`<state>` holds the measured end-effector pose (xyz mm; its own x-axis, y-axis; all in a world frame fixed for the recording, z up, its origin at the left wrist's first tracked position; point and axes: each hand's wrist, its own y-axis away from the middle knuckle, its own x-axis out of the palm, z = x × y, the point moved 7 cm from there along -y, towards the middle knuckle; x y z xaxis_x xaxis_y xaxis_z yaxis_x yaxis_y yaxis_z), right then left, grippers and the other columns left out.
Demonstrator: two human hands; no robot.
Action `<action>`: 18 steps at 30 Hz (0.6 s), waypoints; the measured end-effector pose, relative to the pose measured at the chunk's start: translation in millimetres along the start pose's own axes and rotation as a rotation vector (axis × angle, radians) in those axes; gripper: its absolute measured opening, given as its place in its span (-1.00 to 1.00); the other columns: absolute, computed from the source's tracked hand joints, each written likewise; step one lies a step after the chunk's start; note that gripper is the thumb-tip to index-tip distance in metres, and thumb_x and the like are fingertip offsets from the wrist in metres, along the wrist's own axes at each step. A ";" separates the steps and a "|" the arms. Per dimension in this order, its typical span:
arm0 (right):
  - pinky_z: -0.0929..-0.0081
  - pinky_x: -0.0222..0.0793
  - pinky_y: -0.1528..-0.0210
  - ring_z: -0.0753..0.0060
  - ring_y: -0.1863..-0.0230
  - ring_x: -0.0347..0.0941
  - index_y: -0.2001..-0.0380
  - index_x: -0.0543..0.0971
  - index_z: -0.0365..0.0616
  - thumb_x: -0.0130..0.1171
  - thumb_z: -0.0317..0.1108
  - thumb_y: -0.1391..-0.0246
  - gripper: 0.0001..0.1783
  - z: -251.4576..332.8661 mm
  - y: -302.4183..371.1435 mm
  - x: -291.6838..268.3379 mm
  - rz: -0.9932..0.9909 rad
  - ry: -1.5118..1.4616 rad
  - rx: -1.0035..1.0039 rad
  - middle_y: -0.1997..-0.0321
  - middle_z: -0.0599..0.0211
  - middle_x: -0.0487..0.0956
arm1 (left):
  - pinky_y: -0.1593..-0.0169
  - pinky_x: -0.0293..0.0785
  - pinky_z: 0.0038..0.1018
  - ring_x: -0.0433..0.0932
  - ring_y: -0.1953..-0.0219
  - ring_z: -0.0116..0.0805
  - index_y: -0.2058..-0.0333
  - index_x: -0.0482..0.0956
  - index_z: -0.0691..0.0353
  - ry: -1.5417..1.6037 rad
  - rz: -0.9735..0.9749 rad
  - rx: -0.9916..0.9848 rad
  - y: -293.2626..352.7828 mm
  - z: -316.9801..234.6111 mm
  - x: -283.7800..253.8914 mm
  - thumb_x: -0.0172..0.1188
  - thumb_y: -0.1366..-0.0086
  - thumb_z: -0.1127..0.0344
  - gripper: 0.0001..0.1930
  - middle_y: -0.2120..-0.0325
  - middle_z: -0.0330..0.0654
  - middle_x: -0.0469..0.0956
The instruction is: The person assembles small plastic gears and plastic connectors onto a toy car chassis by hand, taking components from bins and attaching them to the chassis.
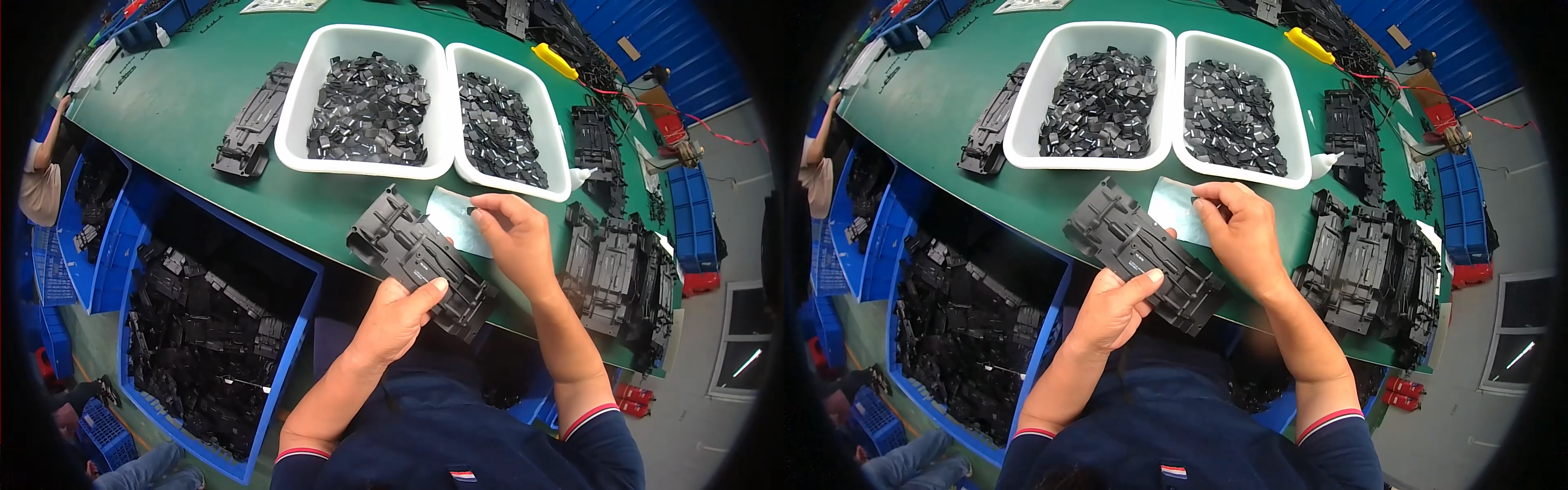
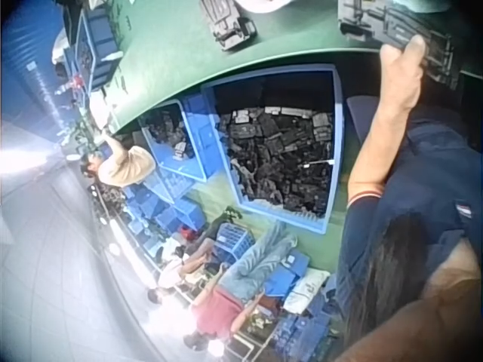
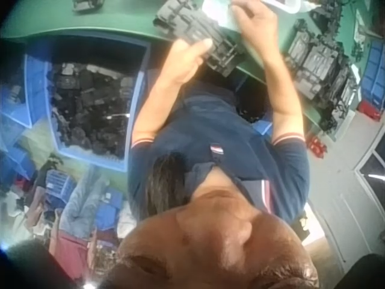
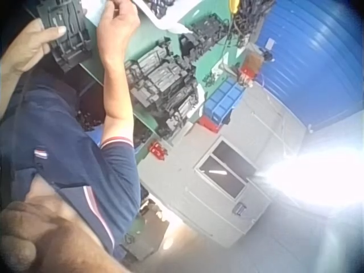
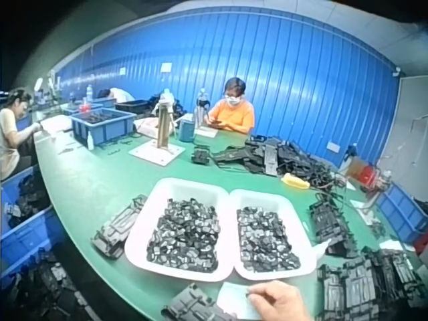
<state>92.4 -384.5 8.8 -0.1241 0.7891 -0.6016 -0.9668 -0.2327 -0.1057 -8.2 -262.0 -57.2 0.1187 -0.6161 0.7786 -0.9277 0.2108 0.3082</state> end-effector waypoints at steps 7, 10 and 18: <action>0.53 0.40 0.43 0.32 0.44 0.48 0.35 0.58 -0.20 0.21 -0.67 0.12 -0.78 57.2 43.2 -18.9 -0.178 0.129 -0.599 0.40 0.21 0.53 | -0.16 0.30 -0.44 0.38 -0.08 -0.40 -0.17 0.21 0.36 0.012 0.027 0.026 5.5 1.5 4.8 0.04 -0.25 0.52 -0.51 -0.04 -0.14 0.39; 0.51 0.42 0.42 0.29 0.41 0.49 0.32 0.58 -0.17 0.25 -0.71 0.24 -0.67 67.7 67.1 -17.2 -0.177 0.160 -0.725 0.34 0.19 0.52 | -0.15 0.31 -0.45 0.39 -0.07 -0.40 -0.18 0.21 0.33 -0.060 0.068 0.045 11.9 4.0 10.2 -0.01 -0.27 0.56 -0.52 -0.03 -0.16 0.39; 0.50 0.45 0.41 0.32 0.36 0.49 0.29 0.57 -0.08 0.32 -0.61 0.33 -0.60 78.3 97.0 -8.4 -0.136 0.156 -0.919 0.30 0.31 0.47 | -0.18 0.23 -0.50 0.32 -0.12 -0.44 -0.17 0.26 0.33 -0.274 0.149 0.105 30.6 5.1 29.3 0.00 -0.34 0.47 -0.57 -0.09 -0.18 0.33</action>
<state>-17.9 -369.2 65.6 0.0723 0.7727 -0.6306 -0.4076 -0.5542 -0.7258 -35.0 -277.4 -27.7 -0.1078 -0.7685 0.6307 -0.9607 0.2437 0.1326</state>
